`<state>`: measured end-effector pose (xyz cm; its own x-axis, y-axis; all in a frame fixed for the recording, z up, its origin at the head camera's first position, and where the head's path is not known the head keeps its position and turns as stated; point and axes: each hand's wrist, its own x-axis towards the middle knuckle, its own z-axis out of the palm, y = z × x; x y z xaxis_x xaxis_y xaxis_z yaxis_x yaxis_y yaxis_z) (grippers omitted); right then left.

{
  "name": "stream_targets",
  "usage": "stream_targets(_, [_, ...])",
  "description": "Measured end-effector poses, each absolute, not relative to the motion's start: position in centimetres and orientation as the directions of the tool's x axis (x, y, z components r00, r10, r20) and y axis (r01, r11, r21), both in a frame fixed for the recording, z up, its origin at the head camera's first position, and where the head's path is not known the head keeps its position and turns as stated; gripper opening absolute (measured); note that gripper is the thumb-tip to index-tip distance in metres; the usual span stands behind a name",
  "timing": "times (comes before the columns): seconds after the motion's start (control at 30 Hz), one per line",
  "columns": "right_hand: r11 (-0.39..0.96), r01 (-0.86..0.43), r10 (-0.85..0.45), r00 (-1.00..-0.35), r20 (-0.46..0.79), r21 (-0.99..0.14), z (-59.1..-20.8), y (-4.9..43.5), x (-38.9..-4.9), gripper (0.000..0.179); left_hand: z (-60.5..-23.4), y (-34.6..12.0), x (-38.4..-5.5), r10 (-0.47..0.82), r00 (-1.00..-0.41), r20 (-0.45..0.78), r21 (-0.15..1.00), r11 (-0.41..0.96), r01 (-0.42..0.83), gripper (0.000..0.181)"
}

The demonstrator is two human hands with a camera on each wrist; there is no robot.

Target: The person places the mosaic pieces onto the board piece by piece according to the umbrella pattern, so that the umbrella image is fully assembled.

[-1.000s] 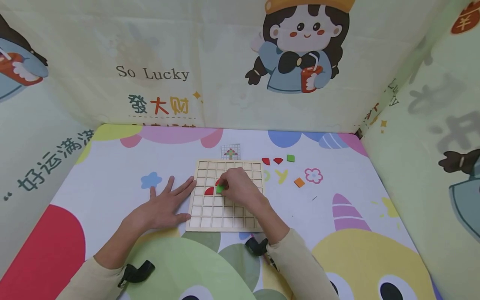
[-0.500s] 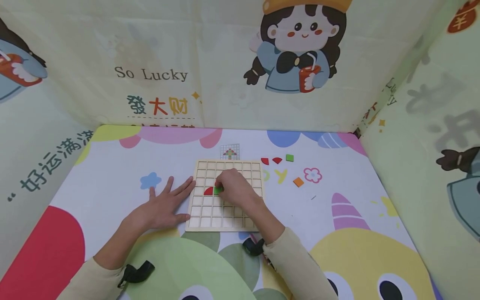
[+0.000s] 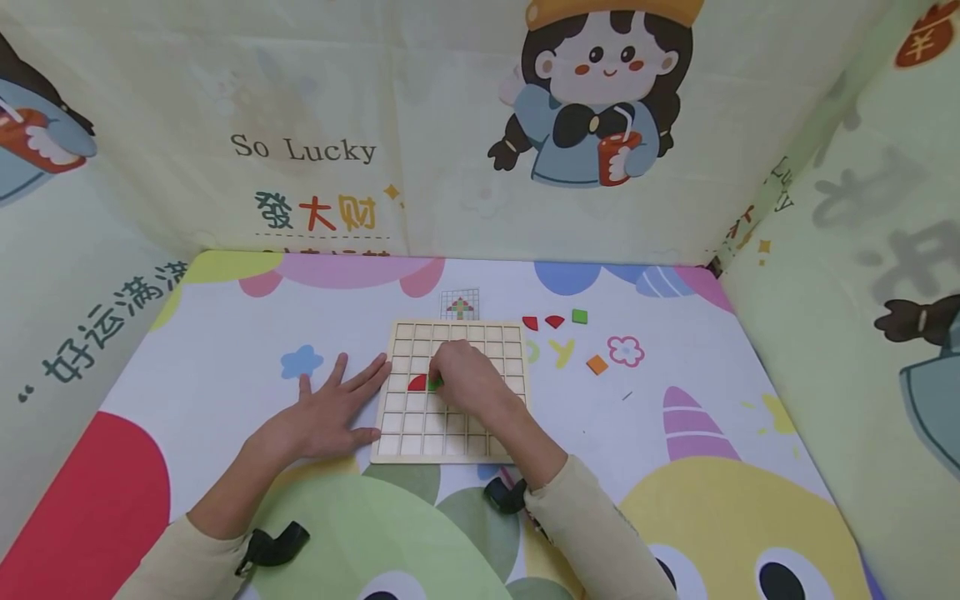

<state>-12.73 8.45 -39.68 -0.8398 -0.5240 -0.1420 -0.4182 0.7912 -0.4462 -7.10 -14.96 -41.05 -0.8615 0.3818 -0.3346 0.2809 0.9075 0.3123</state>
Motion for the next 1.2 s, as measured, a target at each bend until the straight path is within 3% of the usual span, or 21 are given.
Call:
stream_targets(0.37, [0.757, -0.442, -0.537, -0.841, -0.072, -0.481, -39.3, 9.4, -12.4, 0.017, -41.3, -14.9, -7.2, 0.379, -0.866, -0.328, 0.292, 0.912, 0.288, 0.093])
stream_targets(1.2, [0.820, -0.238, -0.282, -0.959, -0.006, -0.521, -39.0, 19.5, -16.6, 0.018, -41.2, -15.0, -7.0, 0.392, -0.861, -0.323, 0.334, 0.899, 0.284, 0.091])
